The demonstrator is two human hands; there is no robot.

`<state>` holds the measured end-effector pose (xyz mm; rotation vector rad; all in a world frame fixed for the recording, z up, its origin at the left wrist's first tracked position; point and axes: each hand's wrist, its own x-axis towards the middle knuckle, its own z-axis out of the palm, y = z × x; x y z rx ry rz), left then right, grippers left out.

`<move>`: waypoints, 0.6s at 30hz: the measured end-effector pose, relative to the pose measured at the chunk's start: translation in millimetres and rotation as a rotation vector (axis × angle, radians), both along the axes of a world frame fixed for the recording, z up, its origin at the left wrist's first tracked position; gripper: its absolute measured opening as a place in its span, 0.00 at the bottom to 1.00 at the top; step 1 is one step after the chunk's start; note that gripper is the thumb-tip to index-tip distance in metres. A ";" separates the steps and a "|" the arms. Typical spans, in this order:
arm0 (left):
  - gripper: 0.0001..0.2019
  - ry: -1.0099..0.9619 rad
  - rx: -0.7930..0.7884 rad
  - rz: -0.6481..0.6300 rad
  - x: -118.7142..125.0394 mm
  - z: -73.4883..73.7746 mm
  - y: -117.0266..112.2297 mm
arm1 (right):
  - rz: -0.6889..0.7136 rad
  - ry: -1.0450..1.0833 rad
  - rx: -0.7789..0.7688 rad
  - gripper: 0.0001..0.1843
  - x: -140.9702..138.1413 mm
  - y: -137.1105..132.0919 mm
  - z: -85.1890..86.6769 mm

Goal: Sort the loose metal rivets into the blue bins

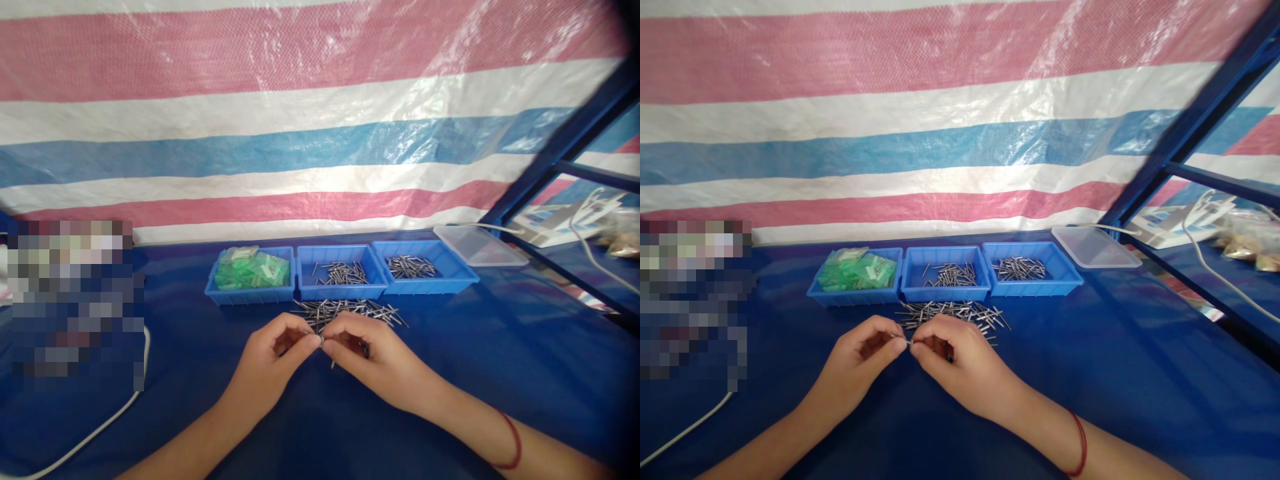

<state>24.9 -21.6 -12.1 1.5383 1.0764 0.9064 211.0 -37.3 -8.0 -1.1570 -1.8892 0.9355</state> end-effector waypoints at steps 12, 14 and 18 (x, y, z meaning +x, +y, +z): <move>0.06 0.100 0.086 -0.035 -1.6 -1.7 1.2 | -0.053 0.080 -0.048 0.05 0.4 -0.5 3.9; 0.05 0.196 0.147 -0.083 -2.6 -2.9 1.7 | -0.076 0.057 0.003 0.07 4.2 0.8 8.0; 0.07 0.457 0.376 -0.165 -4.4 -6.1 3.4 | -0.280 -0.073 0.209 0.09 35.4 13.4 22.5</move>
